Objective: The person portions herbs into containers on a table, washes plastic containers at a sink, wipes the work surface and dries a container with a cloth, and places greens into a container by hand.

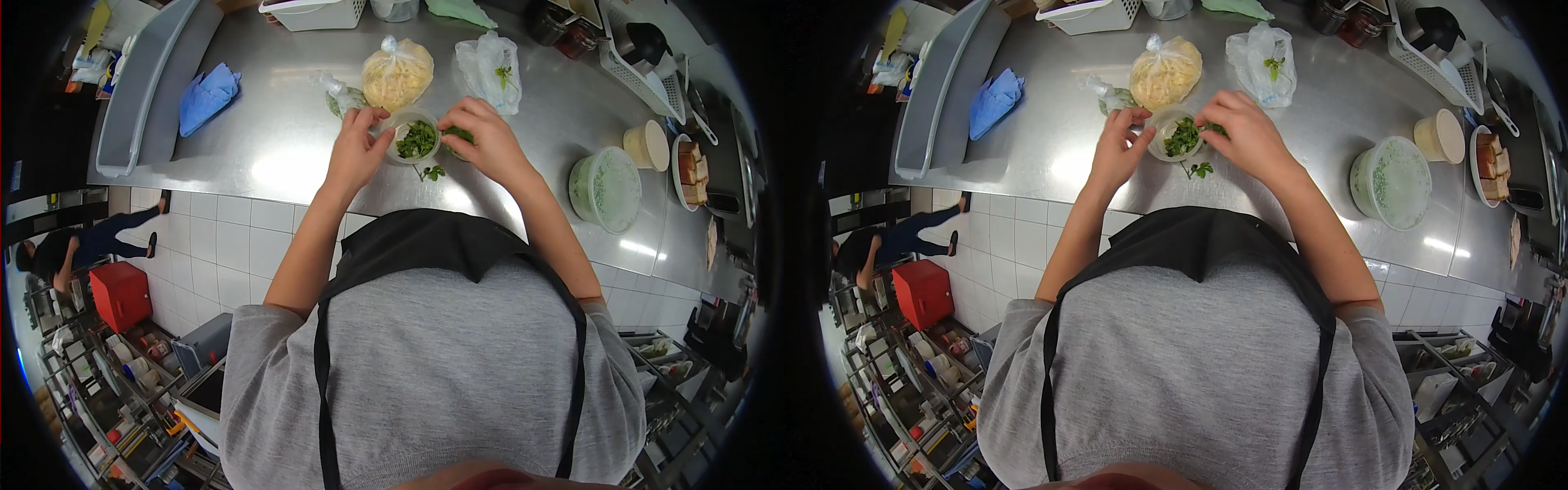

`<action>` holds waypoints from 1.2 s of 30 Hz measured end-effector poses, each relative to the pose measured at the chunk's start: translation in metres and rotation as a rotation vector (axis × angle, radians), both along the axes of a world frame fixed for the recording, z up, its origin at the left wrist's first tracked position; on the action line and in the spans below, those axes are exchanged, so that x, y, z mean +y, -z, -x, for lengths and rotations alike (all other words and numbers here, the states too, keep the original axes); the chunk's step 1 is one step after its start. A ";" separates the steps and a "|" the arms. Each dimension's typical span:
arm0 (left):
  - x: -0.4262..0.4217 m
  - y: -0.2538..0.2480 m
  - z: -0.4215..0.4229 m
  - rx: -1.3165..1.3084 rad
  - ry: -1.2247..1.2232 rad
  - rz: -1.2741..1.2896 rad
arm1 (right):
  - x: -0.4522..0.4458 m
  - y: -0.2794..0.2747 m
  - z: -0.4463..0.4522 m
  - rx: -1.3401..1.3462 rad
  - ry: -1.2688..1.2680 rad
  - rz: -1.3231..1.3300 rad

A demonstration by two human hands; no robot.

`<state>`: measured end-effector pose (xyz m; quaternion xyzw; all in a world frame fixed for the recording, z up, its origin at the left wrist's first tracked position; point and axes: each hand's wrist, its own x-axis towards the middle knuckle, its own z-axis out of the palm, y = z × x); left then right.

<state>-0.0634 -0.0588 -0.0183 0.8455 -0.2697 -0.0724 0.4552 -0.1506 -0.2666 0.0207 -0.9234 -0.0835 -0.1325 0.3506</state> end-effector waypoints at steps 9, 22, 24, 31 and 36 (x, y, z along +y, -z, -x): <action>-0.008 0.002 0.025 -0.159 -0.052 0.111 | 0.006 -0.003 -0.002 0.097 -0.031 0.050; 0.003 0.000 -0.002 -0.180 -0.203 0.207 | 0.035 0.039 0.023 0.101 -0.128 0.333; 0.003 0.001 0.000 -0.173 -0.198 0.213 | 0.035 0.051 0.023 0.107 -0.129 0.345; -0.001 -0.007 0.008 -0.205 -0.149 0.219 | 0.020 -0.007 0.026 0.035 -0.058 0.169; -0.015 -0.014 0.020 -0.207 -0.086 0.178 | 0.017 -0.016 0.012 -0.004 -0.046 0.170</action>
